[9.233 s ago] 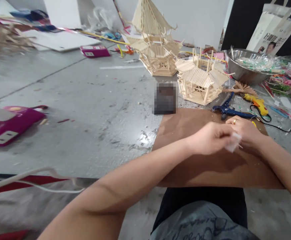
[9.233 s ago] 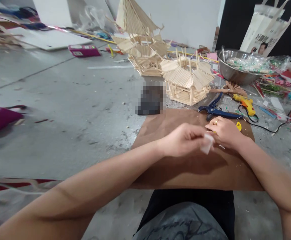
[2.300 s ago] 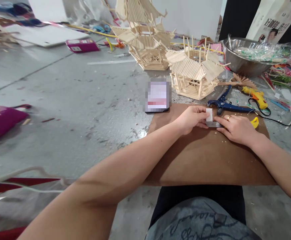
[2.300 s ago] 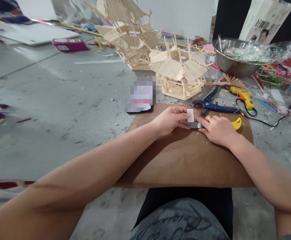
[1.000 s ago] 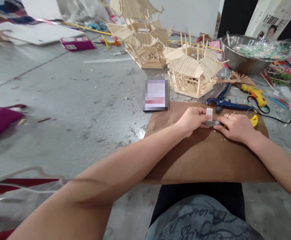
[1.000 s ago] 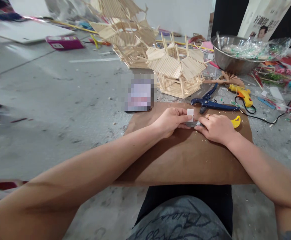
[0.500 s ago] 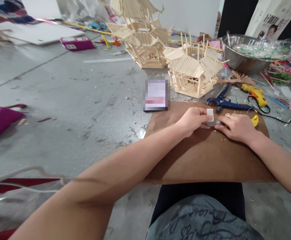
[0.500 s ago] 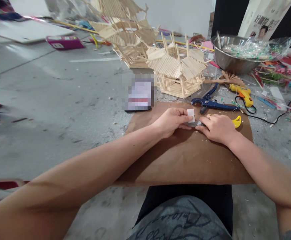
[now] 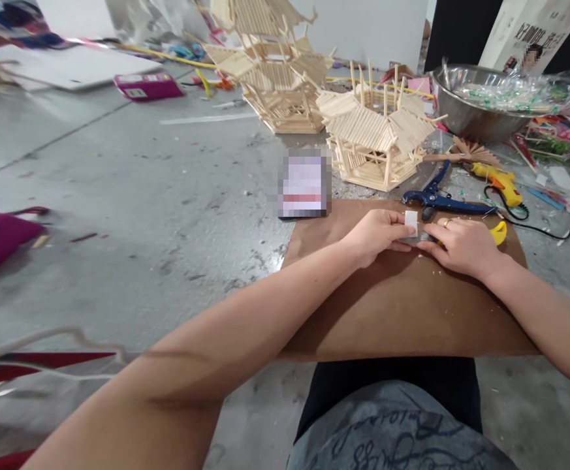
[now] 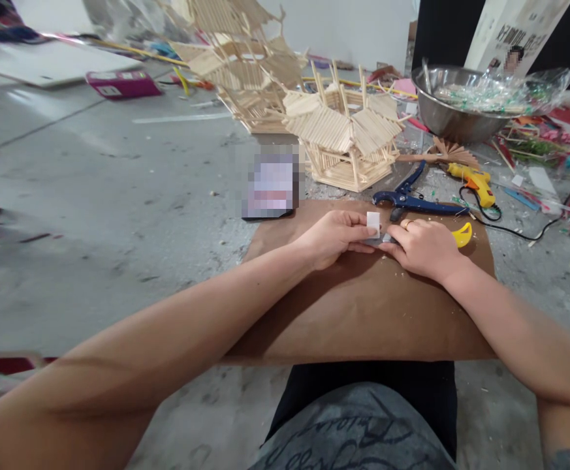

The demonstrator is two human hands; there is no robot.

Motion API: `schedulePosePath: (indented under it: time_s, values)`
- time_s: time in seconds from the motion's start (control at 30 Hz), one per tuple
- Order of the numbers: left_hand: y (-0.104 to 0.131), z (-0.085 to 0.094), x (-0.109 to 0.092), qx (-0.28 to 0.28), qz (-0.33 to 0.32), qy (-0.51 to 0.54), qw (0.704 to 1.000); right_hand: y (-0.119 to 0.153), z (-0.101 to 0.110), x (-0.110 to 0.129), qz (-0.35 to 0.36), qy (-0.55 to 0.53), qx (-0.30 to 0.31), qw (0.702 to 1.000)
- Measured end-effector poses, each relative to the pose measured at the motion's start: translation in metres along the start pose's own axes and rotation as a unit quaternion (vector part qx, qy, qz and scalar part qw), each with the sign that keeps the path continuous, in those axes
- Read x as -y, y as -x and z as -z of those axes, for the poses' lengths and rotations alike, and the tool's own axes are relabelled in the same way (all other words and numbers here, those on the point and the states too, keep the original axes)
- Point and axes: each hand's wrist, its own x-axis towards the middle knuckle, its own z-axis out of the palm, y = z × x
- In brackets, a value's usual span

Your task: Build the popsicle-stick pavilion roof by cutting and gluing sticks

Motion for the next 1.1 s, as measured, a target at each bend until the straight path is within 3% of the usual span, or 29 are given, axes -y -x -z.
schedulePosePath:
  time_s: [0.3, 0.83, 1.1]
  values:
    - [-0.0027, -0.0041, 0.0065, -0.016, -0.032, -0.019, 0.999, 0.0013, 0.0011, 0.001, 0.002, 0.012, 0.002, 1.0]
    - [0.0012, -0.0066, 0.0025, 0.0, -0.018, -0.03, 0.999, 0.0004, 0.0032, 0.0032, -0.008, -0.008, 0.033, 0.999]
    - [0.0015, -0.0035, 0.0016, 0.008, -0.014, -0.004, 1.0, -0.0003, 0.002, 0.0012, -0.014, -0.008, 0.002, 1.0]
